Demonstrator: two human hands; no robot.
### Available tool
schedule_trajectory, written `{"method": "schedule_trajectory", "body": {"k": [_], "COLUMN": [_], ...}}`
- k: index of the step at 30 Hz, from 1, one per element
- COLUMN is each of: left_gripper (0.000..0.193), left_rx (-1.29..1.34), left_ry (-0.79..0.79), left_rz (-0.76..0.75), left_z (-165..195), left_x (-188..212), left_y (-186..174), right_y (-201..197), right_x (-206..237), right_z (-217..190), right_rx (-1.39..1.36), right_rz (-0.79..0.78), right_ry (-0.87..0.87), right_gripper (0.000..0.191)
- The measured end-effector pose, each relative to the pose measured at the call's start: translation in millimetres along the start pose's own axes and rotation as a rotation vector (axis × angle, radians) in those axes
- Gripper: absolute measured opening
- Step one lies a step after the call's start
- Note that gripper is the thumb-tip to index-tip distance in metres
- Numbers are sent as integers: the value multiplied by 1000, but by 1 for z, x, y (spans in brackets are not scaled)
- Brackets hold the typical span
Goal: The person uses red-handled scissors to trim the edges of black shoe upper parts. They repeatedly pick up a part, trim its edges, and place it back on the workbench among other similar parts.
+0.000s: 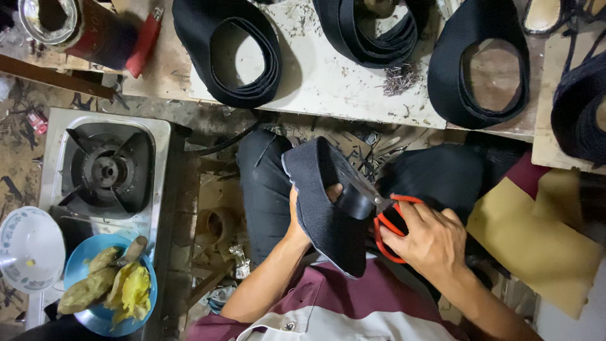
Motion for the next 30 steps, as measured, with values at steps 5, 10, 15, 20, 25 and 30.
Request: {"method": "schedule_trajectory", "body": {"k": [5,10,15,20,25,30], "left_gripper": [28,25,24,17,36,33], "left_rx": [120,163,-87,773,543,215], "left_ry": [-24,-86,62,-305,-178,-164], "left_rz": [-2,-37,-6,81,24,-1], "left_z": [-6,-13,-20,-70,-47,-20], "left_x": [1,-1,4,-1,-14,-22], "left_y": [-1,-3,-10,-15,-28,-33], "right_y": [4,9,9,8,0,-5], "right_x": [0,1,3,2,1,0], "right_z": [0,1,8,6,-6,-14], "right_rx": [-31,-41,-134,-67,-26,30], "right_rz": [-4,-4,-18,-24,12,34], "right_ry": [-12,-63,-61,-82,-214,-266], "right_gripper": [47,46,37,36,27,18]}}
Point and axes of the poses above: each hand's wrist, its own x-axis away from the middle knuckle, its own y-axis out of the palm, z = x × y, the point moved 7 cm from there along -x, towards the middle knuckle, and after that the axes turned 4 degrees about -z, right-handed, at the moved point
